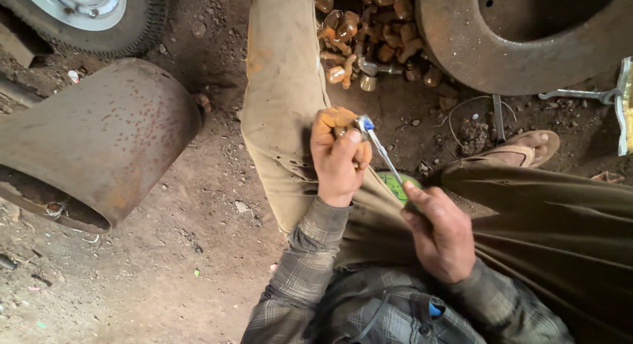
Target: The person sits on the ground and uses a hammer to strike small metal parts, then uses a screwdriver to adjust internal components. The person repeatedly picks up parts from a pile, hammers them, and manipulates them with a screwdriver.
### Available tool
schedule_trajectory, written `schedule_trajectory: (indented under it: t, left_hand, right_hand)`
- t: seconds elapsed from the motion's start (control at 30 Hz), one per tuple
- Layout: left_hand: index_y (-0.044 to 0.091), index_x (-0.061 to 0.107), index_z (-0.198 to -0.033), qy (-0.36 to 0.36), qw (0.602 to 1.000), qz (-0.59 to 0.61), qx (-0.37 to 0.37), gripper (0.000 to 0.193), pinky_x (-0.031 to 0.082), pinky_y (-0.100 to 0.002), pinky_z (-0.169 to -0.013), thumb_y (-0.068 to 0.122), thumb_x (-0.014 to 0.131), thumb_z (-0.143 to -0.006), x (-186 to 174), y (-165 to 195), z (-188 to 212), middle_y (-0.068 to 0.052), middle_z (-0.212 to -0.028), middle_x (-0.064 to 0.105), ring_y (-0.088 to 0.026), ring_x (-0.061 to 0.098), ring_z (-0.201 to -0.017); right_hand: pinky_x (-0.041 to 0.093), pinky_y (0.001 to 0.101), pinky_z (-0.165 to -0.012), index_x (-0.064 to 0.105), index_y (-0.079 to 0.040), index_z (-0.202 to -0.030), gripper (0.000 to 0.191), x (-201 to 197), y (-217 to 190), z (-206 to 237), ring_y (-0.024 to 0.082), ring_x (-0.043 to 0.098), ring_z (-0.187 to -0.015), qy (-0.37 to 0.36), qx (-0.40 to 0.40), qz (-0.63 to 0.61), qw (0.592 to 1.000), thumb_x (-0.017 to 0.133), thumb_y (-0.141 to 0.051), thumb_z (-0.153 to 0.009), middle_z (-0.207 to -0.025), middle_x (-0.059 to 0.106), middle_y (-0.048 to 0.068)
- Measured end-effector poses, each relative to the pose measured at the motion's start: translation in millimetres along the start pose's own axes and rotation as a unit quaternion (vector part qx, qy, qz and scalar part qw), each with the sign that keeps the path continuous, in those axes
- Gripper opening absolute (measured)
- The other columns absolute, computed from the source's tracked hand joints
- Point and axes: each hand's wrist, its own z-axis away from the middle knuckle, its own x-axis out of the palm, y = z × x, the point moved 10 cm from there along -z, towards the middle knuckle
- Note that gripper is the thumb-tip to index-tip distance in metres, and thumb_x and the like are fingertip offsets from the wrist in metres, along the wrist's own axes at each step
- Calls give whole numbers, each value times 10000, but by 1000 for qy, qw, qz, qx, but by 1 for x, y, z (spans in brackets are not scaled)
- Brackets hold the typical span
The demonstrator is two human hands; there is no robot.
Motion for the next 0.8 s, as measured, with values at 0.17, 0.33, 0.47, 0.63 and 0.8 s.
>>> schedule_trajectory:
  t: [0.17, 0.33, 0.47, 0.63, 0.8]
  left_hand:
    - [74, 508, -1070, 61, 995, 69, -39, 114, 365, -270, -462, 41, 568, -978, -5, -13, 3, -24, -881, 538, -89, 430, -582]
    - [58, 516, -1086, 81, 995, 65, -8, 110, 376, -271, -473, 44, 590, -1005, -5, -12, 4, -33, -775, 507, -100, 430, -560]
    - [55, 510, -1058, 76, 988, -124, 60, 155, 409, -278, -493, 15, 610, -947, -10, 10, 2, -33, -927, 537, -96, 462, -593]
    - [68, 520, -1055, 70, 988, -135, 8, 119, 400, -238, -466, 52, 593, -963, -6, -5, 1, -13, -779, 518, -66, 474, -541]
    - [83, 534, -1068, -63, 947, -283, 141, 96, 440, -308, -639, 20, 605, -1052, 48, -3, 19, -98, -974, 558, -145, 494, -731]
  right_hand:
    - [525, 359, -664, 612, 28, -1261, 404, 10, 7, 3, 290, 650, -740, 17, 8, 15, 1000, 691, 65, -867, -861, 600, 154]
    - [563, 360, -814, 585, 6, -1216, 322, 18, 6, -4, 270, 702, -869, 2, 24, -69, 997, 673, 61, -911, -969, 639, 152]
    - [565, 339, -781, 627, -11, -1185, 315, -2, 7, -12, 242, 712, -816, -63, 60, 27, 996, 715, 7, -883, -891, 646, 148]
    - [559, 333, -784, 611, 6, -1178, 284, -6, 12, -19, 210, 721, -873, -52, 100, -9, 994, 692, 11, -905, -1002, 696, 150]
    - [537, 271, -736, 566, 27, -1324, 324, 1, 63, -10, 101, 589, -903, 137, 153, -202, 958, 629, 18, -1006, -1238, 630, 94]
